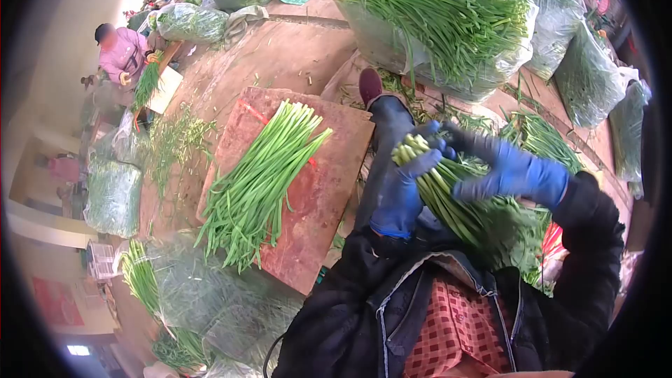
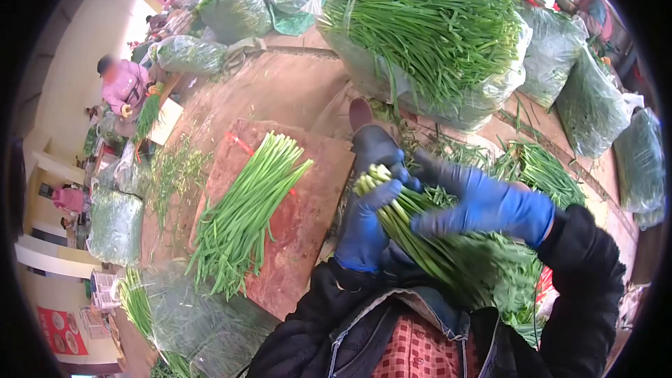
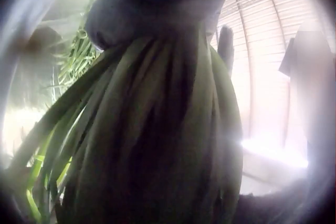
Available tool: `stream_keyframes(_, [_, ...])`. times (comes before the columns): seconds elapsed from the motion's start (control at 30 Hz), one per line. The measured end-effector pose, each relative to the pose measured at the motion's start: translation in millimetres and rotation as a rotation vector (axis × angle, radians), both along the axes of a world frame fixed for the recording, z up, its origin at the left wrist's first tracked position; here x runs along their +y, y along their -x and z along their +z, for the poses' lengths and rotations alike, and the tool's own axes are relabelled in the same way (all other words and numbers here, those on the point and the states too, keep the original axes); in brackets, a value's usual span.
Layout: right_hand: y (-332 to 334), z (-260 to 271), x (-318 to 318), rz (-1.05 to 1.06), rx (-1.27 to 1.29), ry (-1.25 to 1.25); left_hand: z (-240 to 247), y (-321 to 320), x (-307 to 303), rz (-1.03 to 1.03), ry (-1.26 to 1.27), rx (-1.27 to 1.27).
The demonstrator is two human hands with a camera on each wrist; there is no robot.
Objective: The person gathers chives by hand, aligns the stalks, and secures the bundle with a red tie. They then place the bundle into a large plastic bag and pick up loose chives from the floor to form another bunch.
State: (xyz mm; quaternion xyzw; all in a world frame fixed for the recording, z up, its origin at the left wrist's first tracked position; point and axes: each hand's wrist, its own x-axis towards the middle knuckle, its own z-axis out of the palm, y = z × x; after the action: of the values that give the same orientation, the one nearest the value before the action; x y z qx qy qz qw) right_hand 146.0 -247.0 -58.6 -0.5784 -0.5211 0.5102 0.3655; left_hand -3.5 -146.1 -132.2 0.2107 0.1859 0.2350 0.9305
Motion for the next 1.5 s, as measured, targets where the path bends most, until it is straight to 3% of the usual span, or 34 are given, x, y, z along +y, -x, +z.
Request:
stream_keyframes(0.03, [4,-14,-5,0.096,0.137,0.165,0,-3,0,-0.005,0.006,-0.002])
stream_keyframes(0.1, [34,-44,-22,-0.085,0.359,-0.017,1,-8,-1,0.095,-0.056,-0.070])
stream_keyframes(0.23, [49,-71,-19,-0.286,0.542,-0.027,-3,-11,-2,0.078,-0.124,-0.024])
stream_keyframes(0.3, [48,-76,-20,-0.337,0.362,0.050,-17,-12,3,0.050,-0.208,-0.028])
stream_keyframes(0.37, [39,-72,-17,-0.371,0.292,-0.002,-28,-15,5,0.057,-0.294,-0.150])
stream_keyframes(0.47, [24,-75,-9,-0.432,0.265,-0.131,-11,-5,-10,-0.028,-0.421,-0.096])
stream_keyframes(0.53, [19,-69,-5,-0.258,-0.175,-0.181,6,-7,-28,0.072,-0.661,0.070])
stream_keyframes(0.57, [22,-68,-3,-0.238,-0.158,-0.188,6,-8,-29,0.088,-0.667,0.090])
stream_keyframes(0.63, [29,-61,0,-0.091,-0.619,0.020,6,-9,-24,0.026,-0.359,0.255])
stream_keyframes(0.77, [28,-58,-1,-0.003,-0.428,-0.120,3,-7,-24,0.231,-0.502,0.325])
stream_keyframes(0.83, [30,-77,2,-0.028,-0.322,-0.243,-10,-5,-12,0.232,-0.400,0.306])
stream_keyframes(0.9, [30,-68,1,-0.153,-0.453,-0.399,-13,-3,5,0.464,-0.242,0.180])
stream_keyframes(0.97, [15,-44,-7,-0.098,-0.550,-0.311,12,16,33,0.505,-0.352,0.190])
stream_keyframes(1.03, [-5,-36,-7,-0.043,-0.695,-0.437,44,29,62,0.640,-0.438,0.077])
stream_keyframes(1.1, [-28,-40,-7,-0.118,-0.797,-0.605,83,38,72,0.812,-0.600,0.063])
stream_keyframes(1.17, [-51,-37,-12,-0.099,-1.036,-0.554,106,36,81,0.830,-0.693,0.040])
stream_keyframes(1.23, [-66,-34,-22,-0.196,-0.991,-0.490,117,29,91,0.830,-0.775,0.011])
stream_keyframes(1.3, [-80,-40,-29,-0.422,-0.774,-0.437,119,19,104,0.678,-0.875,-0.263])
stream_keyframes(1.33, [-84,-42,-34,-0.532,-0.661,-0.497,126,15,101,0.686,-0.727,-0.401])
stream_keyframes(1.43, [-94,-37,-52,-0.577,-0.508,-0.447,123,-12,113,0.569,-0.918,-0.245])
stream_keyframes(1.5, [-103,-42,-62,-0.608,-0.637,-0.357,134,-23,101,0.556,-0.977,-0.176])
